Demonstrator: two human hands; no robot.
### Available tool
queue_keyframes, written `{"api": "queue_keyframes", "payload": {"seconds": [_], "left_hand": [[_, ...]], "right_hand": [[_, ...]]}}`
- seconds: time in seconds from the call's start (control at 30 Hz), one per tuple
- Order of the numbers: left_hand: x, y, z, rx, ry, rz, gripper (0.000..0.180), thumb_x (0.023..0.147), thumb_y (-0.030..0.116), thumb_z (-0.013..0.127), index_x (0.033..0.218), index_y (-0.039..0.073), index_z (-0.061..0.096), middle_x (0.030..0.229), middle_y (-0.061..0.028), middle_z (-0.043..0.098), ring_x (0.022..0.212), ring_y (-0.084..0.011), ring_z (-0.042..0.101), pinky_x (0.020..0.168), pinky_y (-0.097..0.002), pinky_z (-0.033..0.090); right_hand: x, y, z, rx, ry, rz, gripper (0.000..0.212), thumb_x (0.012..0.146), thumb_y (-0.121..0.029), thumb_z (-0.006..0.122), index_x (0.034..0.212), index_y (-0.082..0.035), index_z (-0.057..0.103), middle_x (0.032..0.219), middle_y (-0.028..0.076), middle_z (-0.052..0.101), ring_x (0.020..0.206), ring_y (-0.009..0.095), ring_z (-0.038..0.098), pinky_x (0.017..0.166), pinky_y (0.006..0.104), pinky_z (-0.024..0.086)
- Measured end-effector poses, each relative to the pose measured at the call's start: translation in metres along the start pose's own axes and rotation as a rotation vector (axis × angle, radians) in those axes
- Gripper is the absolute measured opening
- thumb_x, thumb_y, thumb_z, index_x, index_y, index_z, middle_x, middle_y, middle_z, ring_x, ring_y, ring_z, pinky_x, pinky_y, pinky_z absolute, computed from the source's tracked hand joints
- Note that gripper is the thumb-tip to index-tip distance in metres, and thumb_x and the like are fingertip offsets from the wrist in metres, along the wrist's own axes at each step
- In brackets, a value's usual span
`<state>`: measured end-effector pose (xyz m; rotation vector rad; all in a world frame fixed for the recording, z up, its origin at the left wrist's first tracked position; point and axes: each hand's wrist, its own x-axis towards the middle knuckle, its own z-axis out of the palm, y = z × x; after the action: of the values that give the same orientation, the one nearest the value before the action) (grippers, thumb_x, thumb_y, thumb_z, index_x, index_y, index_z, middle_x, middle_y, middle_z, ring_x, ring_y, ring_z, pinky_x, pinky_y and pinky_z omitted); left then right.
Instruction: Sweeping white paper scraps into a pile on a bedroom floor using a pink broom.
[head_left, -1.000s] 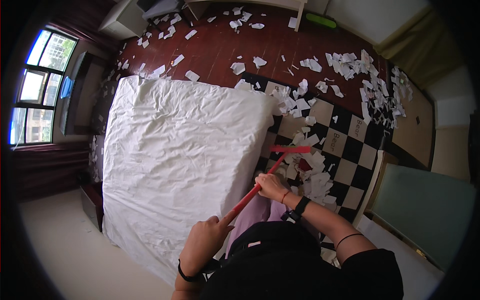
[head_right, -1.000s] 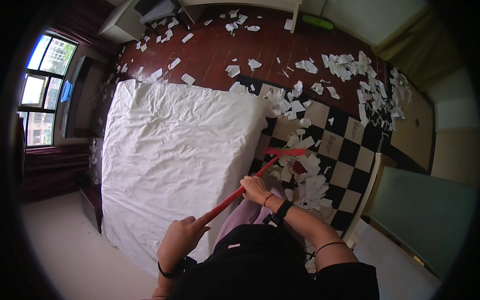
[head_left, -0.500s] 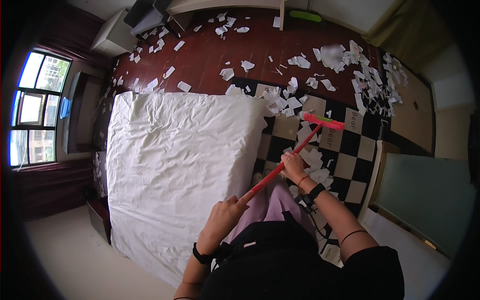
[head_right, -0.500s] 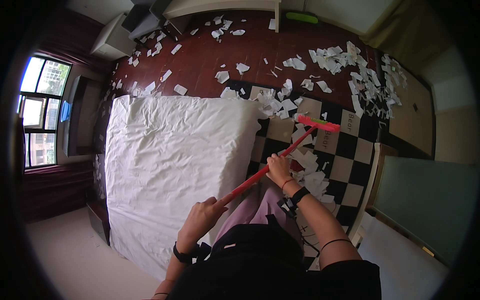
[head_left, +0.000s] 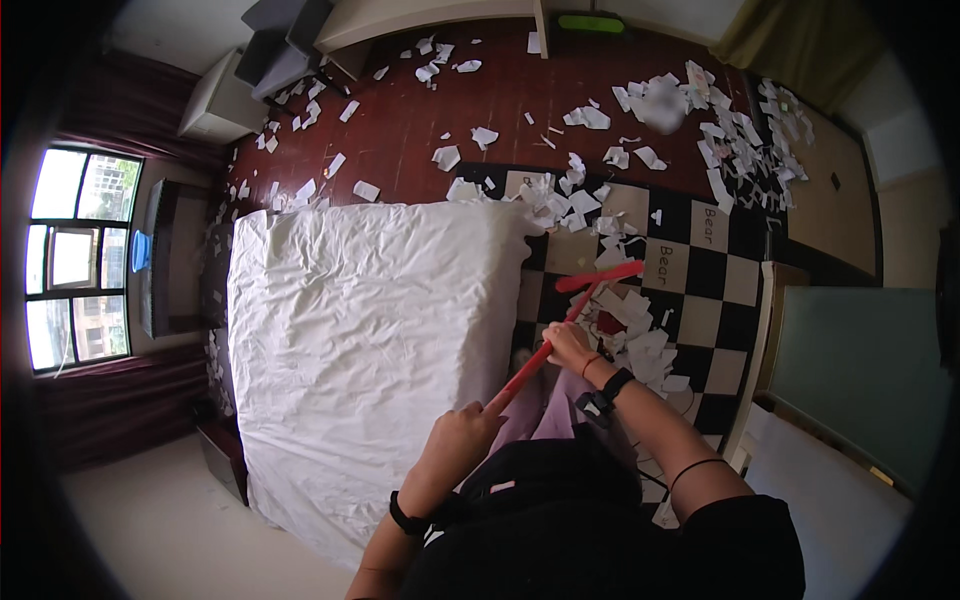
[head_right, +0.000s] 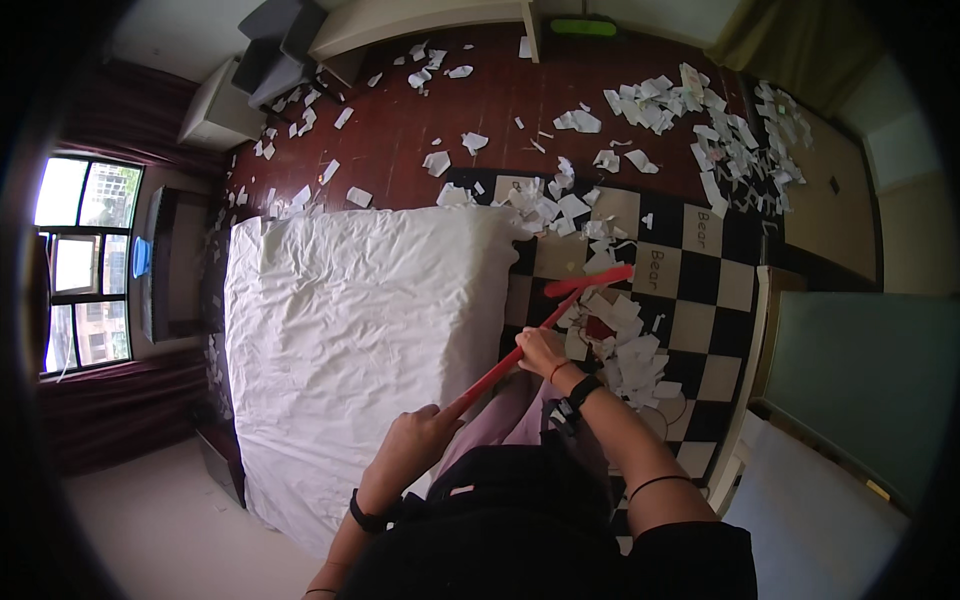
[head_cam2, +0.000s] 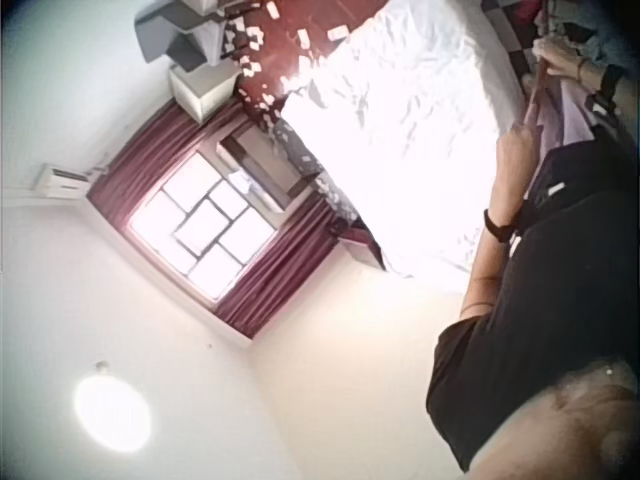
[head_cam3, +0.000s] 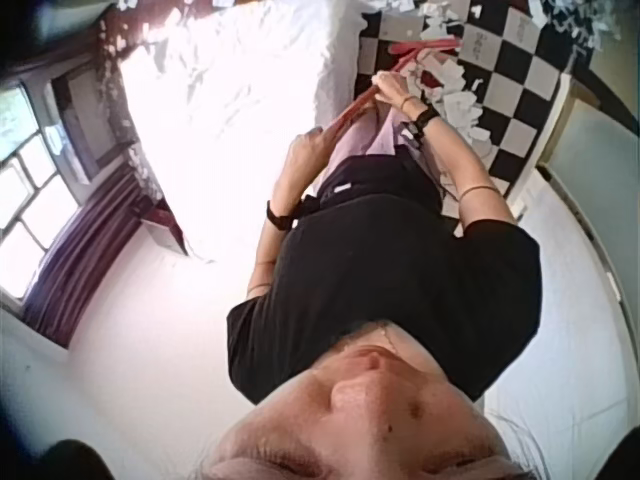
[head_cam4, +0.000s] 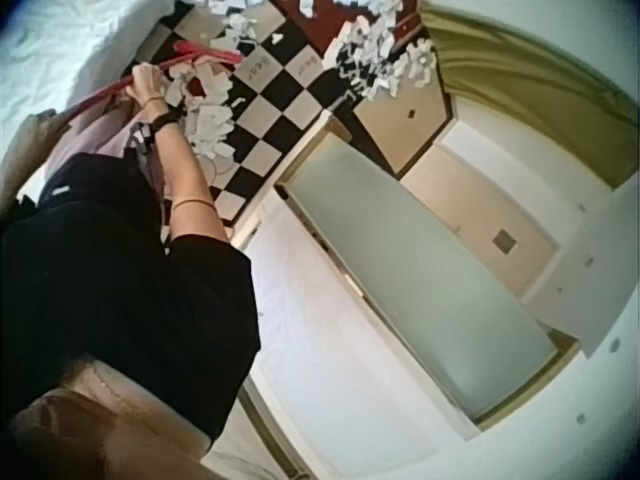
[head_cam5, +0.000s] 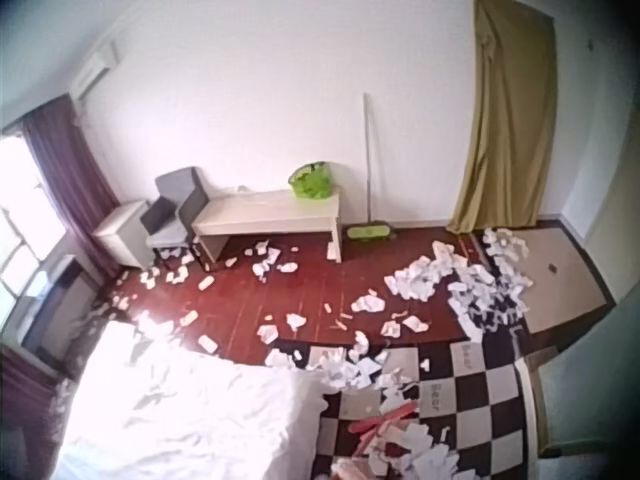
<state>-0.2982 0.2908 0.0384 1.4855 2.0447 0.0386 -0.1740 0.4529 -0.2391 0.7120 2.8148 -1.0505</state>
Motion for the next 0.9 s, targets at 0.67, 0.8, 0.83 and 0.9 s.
{"api": "queue_keyframes", "payload": {"seconds": [0.67,0.8,0.83,0.9], "left_hand": [[0.156,0.068,-0.083,-0.639,-0.48,0.809,0.011,0.076,0.002,0.071,0.086,0.001,0.071,0.1,-0.014,0.071,0.077,-0.0224,0.07,0.066,-0.0295,0.055],[0.199,0.099,-0.021,-0.647,-0.975,0.962,0.015,0.082,0.015,0.07,0.083,0.002,0.063,0.104,-0.0122,0.069,0.093,-0.0252,0.067,0.079,-0.0331,0.051],[0.205,0.104,-0.008,-0.631,-1.017,0.976,0.015,0.082,0.015,0.07,0.083,0.002,0.063,0.104,-0.0122,0.069,0.093,-0.0252,0.067,0.079,-0.0331,0.051],[0.215,0.108,0.018,-0.569,-1.07,1.023,0.016,0.082,0.017,0.069,0.079,0.003,0.062,0.085,-0.0117,0.068,0.079,-0.0254,0.067,0.073,-0.0322,0.051]], "right_hand": [[-0.159,0.025,-0.065,0.234,0.012,0.37,0.02,0.069,-0.031,0.067,0.068,-0.011,0.066,0.067,0.013,0.064,0.07,0.032,0.066,0.06,0.0429,0.05],[-0.2,0.041,0.021,0.492,-0.18,0.542,0.036,0.078,-0.048,0.067,0.074,-0.012,0.069,0.071,0.013,0.066,0.07,0.033,0.065,0.063,0.0417,0.049],[-0.203,0.036,0.032,0.568,-0.272,0.621,0.04,0.079,-0.051,0.068,0.08,-0.011,0.07,0.077,0.013,0.068,0.074,0.033,0.066,0.066,0.0412,0.05],[-0.205,0.017,0.056,0.646,-0.049,0.693,0.033,0.078,-0.043,0.069,0.077,-0.01,0.067,0.076,0.012,0.067,0.072,0.03,0.064,0.065,0.0387,0.049]]}}
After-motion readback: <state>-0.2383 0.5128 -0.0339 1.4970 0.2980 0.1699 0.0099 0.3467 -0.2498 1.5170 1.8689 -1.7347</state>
